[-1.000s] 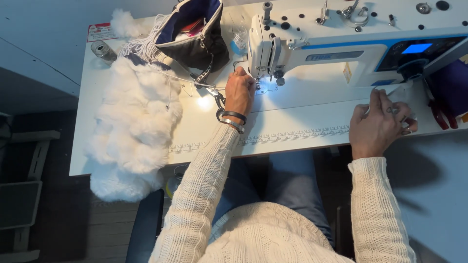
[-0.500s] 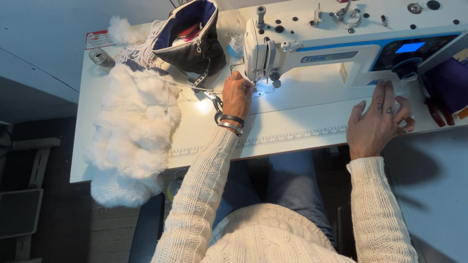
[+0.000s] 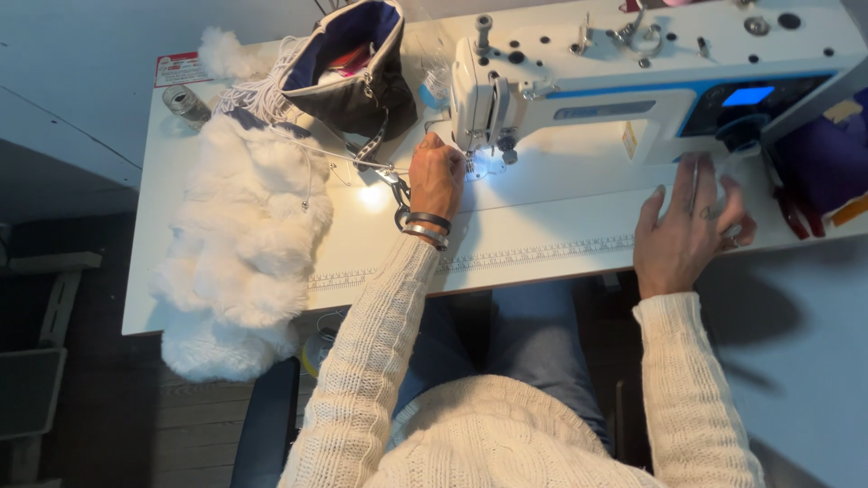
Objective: The recorder is sewing together pieces of white fur-like material and threading a cord through it.
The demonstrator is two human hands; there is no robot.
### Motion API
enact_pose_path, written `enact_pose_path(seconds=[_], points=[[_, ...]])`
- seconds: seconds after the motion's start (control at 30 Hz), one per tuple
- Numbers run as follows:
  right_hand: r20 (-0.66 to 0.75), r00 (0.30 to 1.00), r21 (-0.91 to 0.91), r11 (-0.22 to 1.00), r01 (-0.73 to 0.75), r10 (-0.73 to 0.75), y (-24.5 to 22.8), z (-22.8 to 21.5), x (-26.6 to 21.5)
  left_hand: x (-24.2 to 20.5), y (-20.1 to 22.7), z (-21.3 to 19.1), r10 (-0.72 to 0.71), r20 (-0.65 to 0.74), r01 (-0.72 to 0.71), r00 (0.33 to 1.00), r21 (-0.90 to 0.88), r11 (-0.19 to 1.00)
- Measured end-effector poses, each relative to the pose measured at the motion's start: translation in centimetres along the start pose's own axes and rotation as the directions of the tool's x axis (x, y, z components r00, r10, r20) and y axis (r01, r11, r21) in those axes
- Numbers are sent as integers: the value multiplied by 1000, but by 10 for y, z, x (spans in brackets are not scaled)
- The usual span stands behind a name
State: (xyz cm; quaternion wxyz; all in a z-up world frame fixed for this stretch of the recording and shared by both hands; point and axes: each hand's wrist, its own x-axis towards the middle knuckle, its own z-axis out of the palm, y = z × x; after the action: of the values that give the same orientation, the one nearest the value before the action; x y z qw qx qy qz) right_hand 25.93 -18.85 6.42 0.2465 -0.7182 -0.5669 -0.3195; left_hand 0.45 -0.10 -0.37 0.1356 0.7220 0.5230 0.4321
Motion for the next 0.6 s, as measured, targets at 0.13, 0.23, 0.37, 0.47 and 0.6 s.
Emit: enact_pose_path(seconds=[0.13,0.23,0.37,0.47,0.6], points=[[-121,984,11,991,130,-128,-13,-7,3,3,1,-3,13,-20,-14,1000,-9,1000],[-153,967,161,960,229,-205,-36,-23,10,-4,7,-7,-24,-21,24,999,10,1000],[-201,905,248,874,417,-375,-50,-1,38,0,11,-18,44,-21,-44,999,-27,999],[-185,876,392,784,482,-445,-53,19,45,1,15,-24,42,6,-43,999,40,998],[-50,893,494,766,411,-447,-45,26,35,4,22,-29,18,12,-18,1000,49,999]])
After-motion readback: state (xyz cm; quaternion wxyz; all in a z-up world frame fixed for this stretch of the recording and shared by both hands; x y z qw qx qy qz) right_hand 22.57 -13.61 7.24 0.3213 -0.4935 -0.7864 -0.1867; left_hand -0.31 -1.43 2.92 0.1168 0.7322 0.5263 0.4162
